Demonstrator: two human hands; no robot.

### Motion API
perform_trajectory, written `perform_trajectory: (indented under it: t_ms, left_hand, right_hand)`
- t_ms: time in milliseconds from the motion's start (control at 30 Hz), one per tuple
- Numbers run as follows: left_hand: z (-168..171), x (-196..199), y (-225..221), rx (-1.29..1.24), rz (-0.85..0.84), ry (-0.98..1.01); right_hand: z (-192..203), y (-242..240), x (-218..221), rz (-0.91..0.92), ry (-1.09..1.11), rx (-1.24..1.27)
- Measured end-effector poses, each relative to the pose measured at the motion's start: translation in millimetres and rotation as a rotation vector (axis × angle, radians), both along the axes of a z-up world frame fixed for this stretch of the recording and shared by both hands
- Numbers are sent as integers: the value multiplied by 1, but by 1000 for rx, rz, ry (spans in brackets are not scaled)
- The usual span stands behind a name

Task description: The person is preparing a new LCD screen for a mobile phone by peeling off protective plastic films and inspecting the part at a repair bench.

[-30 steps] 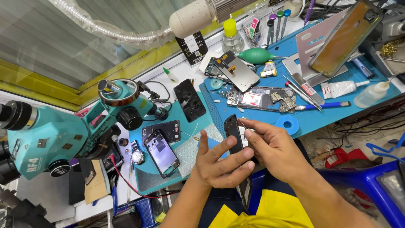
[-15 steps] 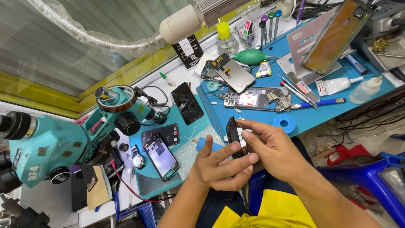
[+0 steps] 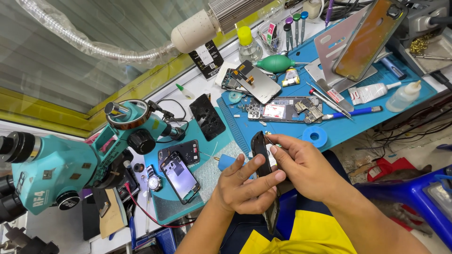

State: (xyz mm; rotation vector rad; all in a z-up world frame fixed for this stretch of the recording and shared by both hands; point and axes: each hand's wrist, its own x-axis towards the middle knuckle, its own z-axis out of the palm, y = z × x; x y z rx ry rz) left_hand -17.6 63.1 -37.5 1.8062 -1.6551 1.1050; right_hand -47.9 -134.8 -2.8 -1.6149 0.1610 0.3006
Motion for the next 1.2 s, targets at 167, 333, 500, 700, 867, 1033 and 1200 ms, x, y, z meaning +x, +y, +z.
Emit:
perform_trajectory:
  t_ms: [167,333,500,700,867,1033,1200]
  left_hand:
    - [1,-2,4,-38,-44,108]
    - [0,-5,7,-72,-49,205]
    - [9,-10,-7,-288,30,251]
    - [13,-16,-8,-439,78,453]
    - [15,5,-8,-510,-109,423]
    - [21,-10,-18,-513,-32,363]
    - [4,-15,-7,-279,46,271]
  right_hand:
    - [14,3,-3,-1,-9,-122]
    - [31,7,-6,-8,58,-60]
    - [24,5,-8,20,-71,-105]
    - [32,3,-10,70,-49,-107]
    - [25,3,-13,5,-299,-26]
    - [22,1,-10,8,-303,-46]
    - [41,5,-7,53,122,-137]
